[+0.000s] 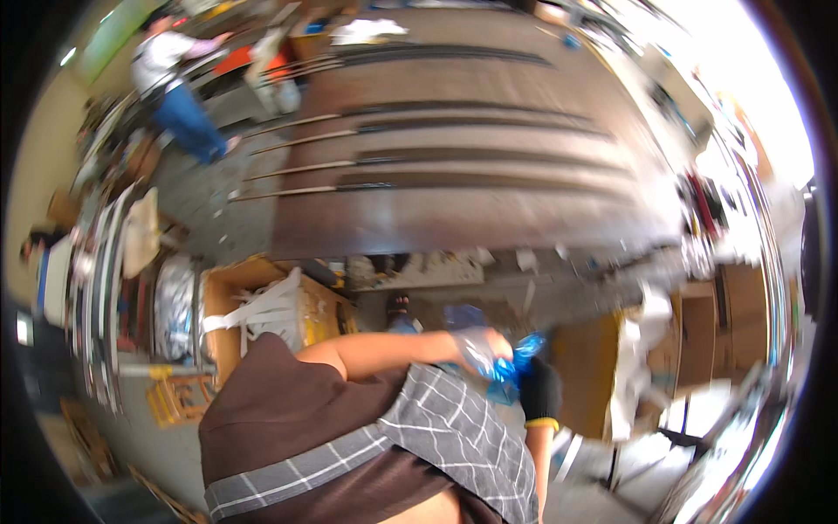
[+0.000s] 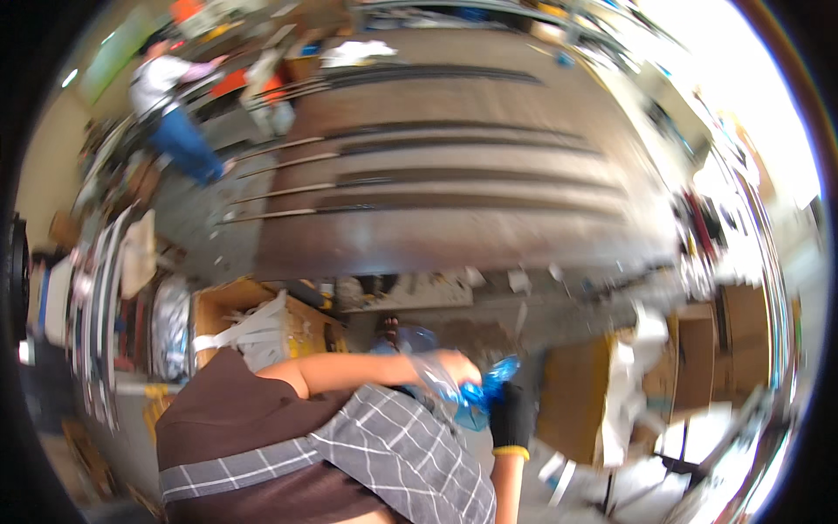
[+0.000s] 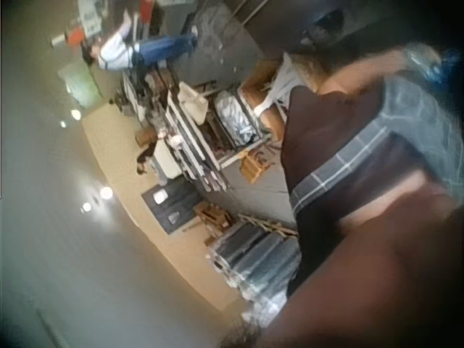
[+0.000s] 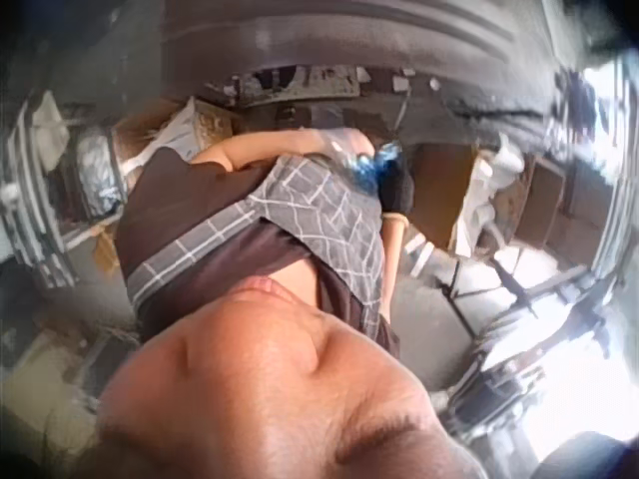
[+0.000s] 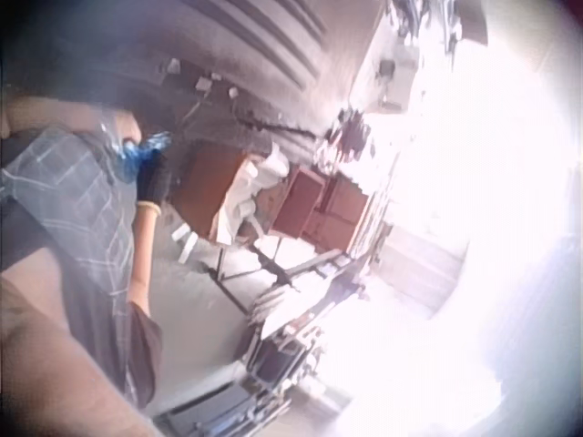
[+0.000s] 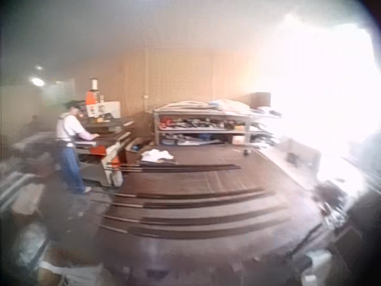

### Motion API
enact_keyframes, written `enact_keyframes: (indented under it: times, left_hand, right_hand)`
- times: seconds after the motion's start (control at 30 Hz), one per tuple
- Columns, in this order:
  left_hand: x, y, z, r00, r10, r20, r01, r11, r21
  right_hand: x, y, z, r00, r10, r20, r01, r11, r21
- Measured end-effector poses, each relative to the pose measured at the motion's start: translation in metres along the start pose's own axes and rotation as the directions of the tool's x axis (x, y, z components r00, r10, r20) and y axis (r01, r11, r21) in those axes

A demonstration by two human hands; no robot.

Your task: The person cleans long metal rods on a table, removes blue protective film, and applies pieces of tape to the ends of the rods.

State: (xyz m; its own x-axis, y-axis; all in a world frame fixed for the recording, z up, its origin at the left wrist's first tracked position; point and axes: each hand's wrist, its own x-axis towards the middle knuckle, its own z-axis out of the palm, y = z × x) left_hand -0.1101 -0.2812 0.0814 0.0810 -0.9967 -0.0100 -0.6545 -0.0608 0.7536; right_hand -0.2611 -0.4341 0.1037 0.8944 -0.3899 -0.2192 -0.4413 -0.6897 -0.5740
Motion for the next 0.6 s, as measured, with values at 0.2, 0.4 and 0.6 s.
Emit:
enact_keyframes:
  times: [0.2,0.4,0.6]
  left_hand:
    - [0.061,0.018,0.042,0.939,-0.047,0.341,0.283,0.667,-0.689]
    - [0.12,0.059,0.073,0.867,0.124,0.482,0.036,0.95,-0.31]
    - [0.199,0.022,0.111,0.786,0.05,0.616,0.595,0.204,-0.777]
  right_hand:
    - [-0.084,0.035,-0.012,0.954,0.259,-0.154,0.098,0.218,0.971]
    - [-0.099,0.139,-0.001,0.899,0.307,-0.312,-0.29,0.952,0.1]
    - [-0.091,0.179,-0.027,0.922,0.325,-0.21,0.113,0.293,0.949]
